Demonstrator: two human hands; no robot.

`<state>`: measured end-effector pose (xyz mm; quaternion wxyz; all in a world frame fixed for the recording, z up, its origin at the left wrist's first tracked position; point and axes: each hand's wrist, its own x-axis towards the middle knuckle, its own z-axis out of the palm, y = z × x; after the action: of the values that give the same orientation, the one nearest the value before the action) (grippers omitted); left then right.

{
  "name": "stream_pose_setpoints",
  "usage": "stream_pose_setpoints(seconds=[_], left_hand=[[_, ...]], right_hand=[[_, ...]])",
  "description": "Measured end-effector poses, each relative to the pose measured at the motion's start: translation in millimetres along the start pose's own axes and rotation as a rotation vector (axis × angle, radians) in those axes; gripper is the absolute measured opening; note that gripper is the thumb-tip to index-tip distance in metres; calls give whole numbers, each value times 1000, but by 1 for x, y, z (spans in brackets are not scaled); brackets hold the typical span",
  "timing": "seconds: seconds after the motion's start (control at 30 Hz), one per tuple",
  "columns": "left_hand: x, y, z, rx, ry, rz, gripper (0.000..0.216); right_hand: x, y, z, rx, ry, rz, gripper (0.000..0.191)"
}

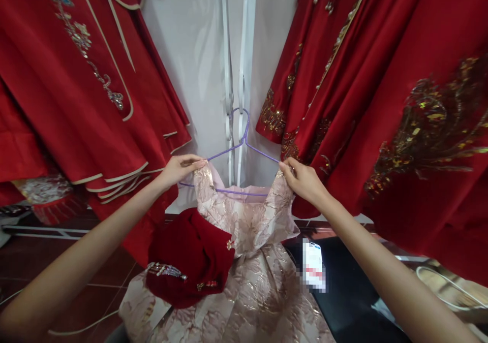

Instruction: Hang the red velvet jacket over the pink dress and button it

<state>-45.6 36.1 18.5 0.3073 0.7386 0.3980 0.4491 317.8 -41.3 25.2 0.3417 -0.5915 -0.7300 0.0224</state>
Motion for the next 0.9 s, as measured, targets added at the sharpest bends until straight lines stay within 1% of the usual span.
stream_pose_setpoints(seconds=[0.03,0.07,0.1,0.2,0.23,0.27,0.3,0.4,0.47,0.53,0.57,0.63,0.67,0.7,0.73,0.8,0.83,0.9], left_hand=[[1,5,-1,66,-35,24,34],[1,8,-2,141,-37,48,35],[-2,11,-2,233,0,73,36],[-19,17,2,577,217,139,35],[-27,20,4,678,250,139,32],[-35,23,8,753,228,121,29],[-44,27,12,809,160,81,31],[-63,33,24,947,-118,-87,51],[-69,31,29,1017,-253,-157,55],[-69,25,29,988,-402,-215,51],[-68,22,27,920,-498,-264,47],[-64,15,20,701,-691,-416,36],[-63,12,14,582,-761,-503,31],[-61,9,9,480,-801,-583,29],[-59,5,2,403,-813,-649,29],[-55,-4,-11,309,-763,-727,32],[-52,-10,-17,275,-699,-736,33],[-40,-19,-29,194,-506,-680,32]], right_hand=[[1,0,0,-13,-2,-4,29],[2,-1,0,-25,0,-6,28],[2,-1,1,-32,7,-8,27],[4,0,3,-40,25,-5,26],[4,1,4,-40,21,-2,25],[4,1,5,-38,14,2,25],[4,1,5,-34,9,8,25],[4,2,6,-26,14,23,25],[3,2,7,-23,17,29,26],[3,2,6,-14,8,33,27],[3,2,6,-5,0,37,28],[3,4,7,16,-19,52,30],[4,5,7,28,-29,61,31],[4,6,8,44,-38,70,33],[5,7,9,61,-44,76,35],[7,10,12,92,-46,80,41],[8,11,13,101,-43,78,44],[10,13,13,101,-31,75,48]])
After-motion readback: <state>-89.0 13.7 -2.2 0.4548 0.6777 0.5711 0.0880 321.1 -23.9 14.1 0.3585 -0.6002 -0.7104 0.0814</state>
